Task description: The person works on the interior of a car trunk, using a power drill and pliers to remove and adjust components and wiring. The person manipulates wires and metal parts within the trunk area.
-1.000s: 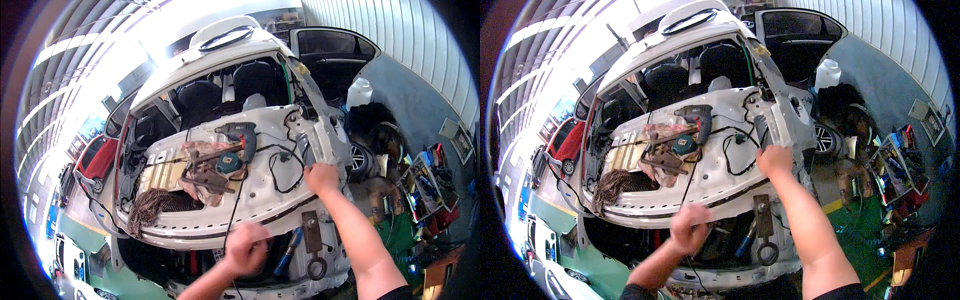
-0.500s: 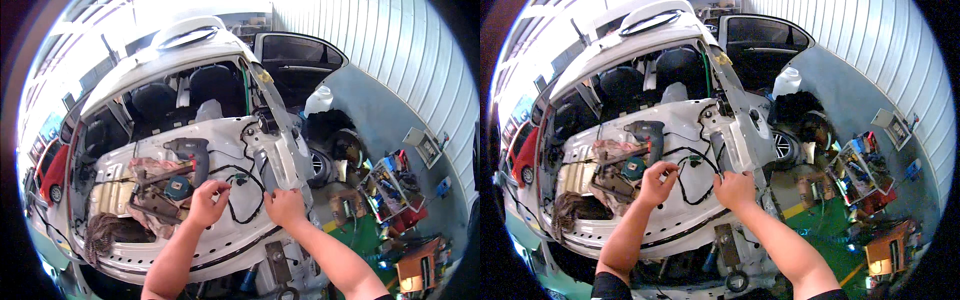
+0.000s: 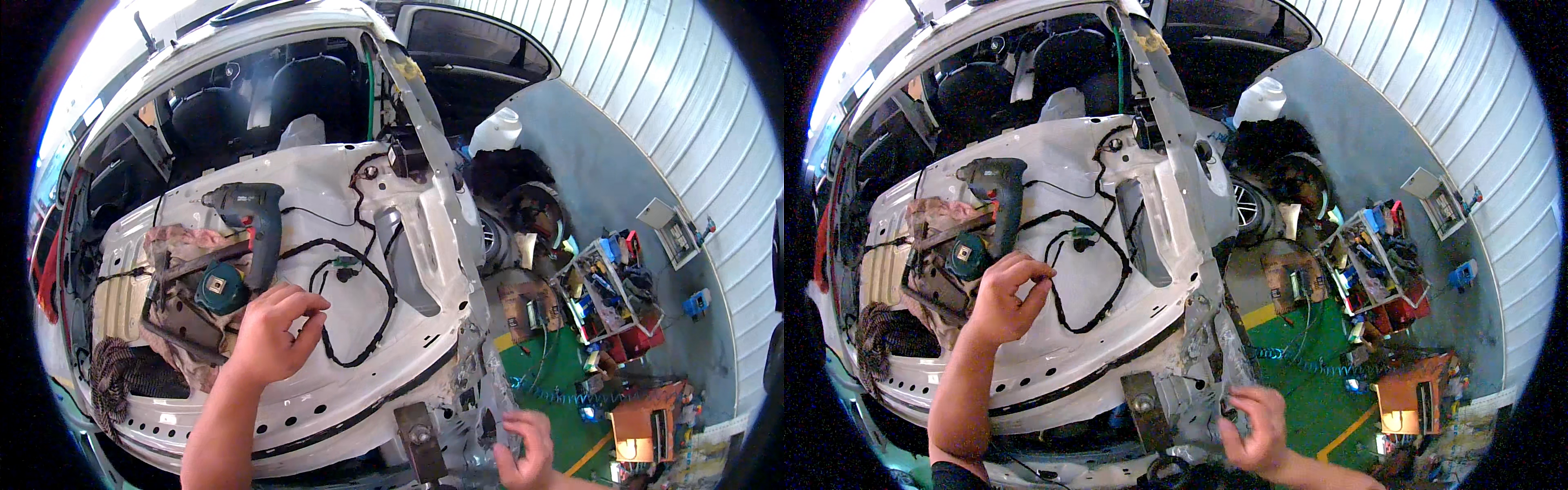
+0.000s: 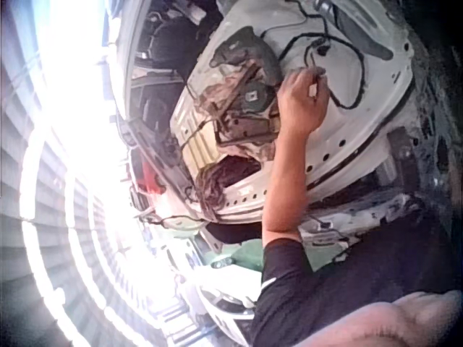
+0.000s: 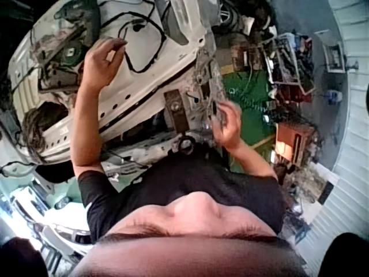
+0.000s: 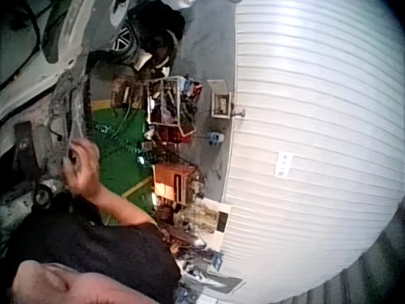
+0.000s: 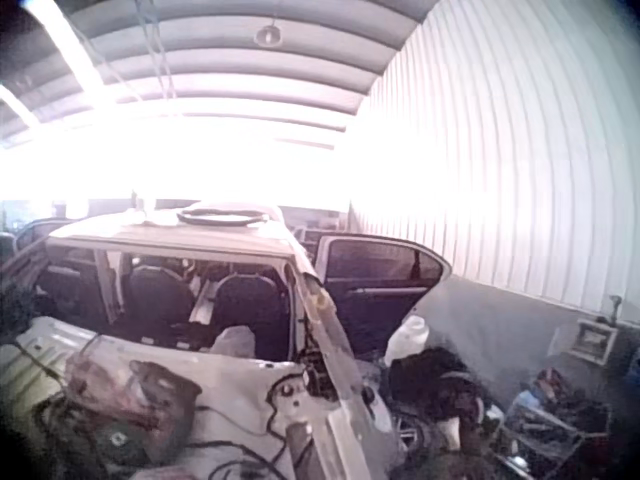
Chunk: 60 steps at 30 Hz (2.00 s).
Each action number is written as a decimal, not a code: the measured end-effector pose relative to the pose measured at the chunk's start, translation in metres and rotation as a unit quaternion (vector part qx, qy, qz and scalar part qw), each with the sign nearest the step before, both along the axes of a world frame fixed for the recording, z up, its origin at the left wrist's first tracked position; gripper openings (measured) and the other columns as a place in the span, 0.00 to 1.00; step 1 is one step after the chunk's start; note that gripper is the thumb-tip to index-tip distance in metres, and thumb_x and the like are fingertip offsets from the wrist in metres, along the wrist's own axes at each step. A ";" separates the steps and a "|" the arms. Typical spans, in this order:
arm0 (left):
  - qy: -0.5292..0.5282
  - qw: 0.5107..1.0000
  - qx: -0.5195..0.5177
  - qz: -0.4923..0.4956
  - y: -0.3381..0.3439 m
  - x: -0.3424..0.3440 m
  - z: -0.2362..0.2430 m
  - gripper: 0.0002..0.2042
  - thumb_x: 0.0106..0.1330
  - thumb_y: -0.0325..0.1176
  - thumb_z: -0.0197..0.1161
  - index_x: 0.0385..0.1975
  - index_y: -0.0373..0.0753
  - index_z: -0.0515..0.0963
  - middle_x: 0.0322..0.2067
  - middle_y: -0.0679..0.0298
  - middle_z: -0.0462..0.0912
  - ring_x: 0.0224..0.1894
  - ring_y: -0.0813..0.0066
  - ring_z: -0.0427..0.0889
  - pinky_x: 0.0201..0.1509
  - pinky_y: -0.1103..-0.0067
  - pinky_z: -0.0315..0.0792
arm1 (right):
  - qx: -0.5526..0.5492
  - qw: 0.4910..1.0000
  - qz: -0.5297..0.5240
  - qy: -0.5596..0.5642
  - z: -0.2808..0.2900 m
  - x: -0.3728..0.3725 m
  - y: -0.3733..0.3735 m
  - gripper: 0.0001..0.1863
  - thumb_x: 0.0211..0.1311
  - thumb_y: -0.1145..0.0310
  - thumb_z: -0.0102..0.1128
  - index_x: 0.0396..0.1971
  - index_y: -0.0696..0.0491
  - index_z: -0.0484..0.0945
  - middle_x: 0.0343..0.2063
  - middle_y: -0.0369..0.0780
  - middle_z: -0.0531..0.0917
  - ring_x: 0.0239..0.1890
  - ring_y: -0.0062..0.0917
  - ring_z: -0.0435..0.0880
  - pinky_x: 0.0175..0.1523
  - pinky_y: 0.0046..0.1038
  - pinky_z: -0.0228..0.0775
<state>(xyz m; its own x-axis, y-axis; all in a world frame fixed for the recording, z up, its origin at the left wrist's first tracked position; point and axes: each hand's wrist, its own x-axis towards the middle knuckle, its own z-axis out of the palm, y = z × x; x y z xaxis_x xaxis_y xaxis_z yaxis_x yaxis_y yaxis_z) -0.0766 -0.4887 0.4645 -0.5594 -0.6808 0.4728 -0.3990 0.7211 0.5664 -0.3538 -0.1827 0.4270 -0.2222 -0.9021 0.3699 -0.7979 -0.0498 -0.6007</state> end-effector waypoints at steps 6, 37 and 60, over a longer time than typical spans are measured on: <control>-0.030 0.999 0.045 0.008 0.004 0.004 0.006 0.07 0.58 0.21 0.67 0.36 0.34 0.84 0.31 0.55 0.84 0.35 0.59 0.83 0.41 0.71 0.76 | 0.335 0.932 -0.120 0.067 -0.070 -0.009 0.156 0.37 0.63 0.59 0.65 0.68 0.62 0.63 0.54 0.63 0.77 0.56 0.61 0.77 0.59 0.53 0.72; -0.085 0.982 0.170 -0.012 -0.010 -0.001 -0.005 0.10 0.64 0.31 0.66 0.40 0.33 0.82 0.35 0.56 0.86 0.39 0.63 0.87 0.47 0.71 0.77 | 0.432 0.887 -0.093 -0.135 -0.134 -0.029 0.206 0.34 0.65 0.62 0.60 0.68 0.62 0.64 0.32 0.62 0.83 0.34 0.64 0.81 0.40 0.55 0.75; -0.069 0.977 0.200 0.001 -0.008 0.001 -0.011 0.10 0.63 0.30 0.65 0.41 0.32 0.82 0.36 0.57 0.85 0.40 0.66 0.85 0.49 0.73 0.75 | 0.438 0.893 -0.088 -0.049 -0.142 -0.027 0.223 0.33 0.63 0.66 0.63 0.65 0.66 0.67 0.38 0.63 0.82 0.39 0.62 0.82 0.43 0.53 0.76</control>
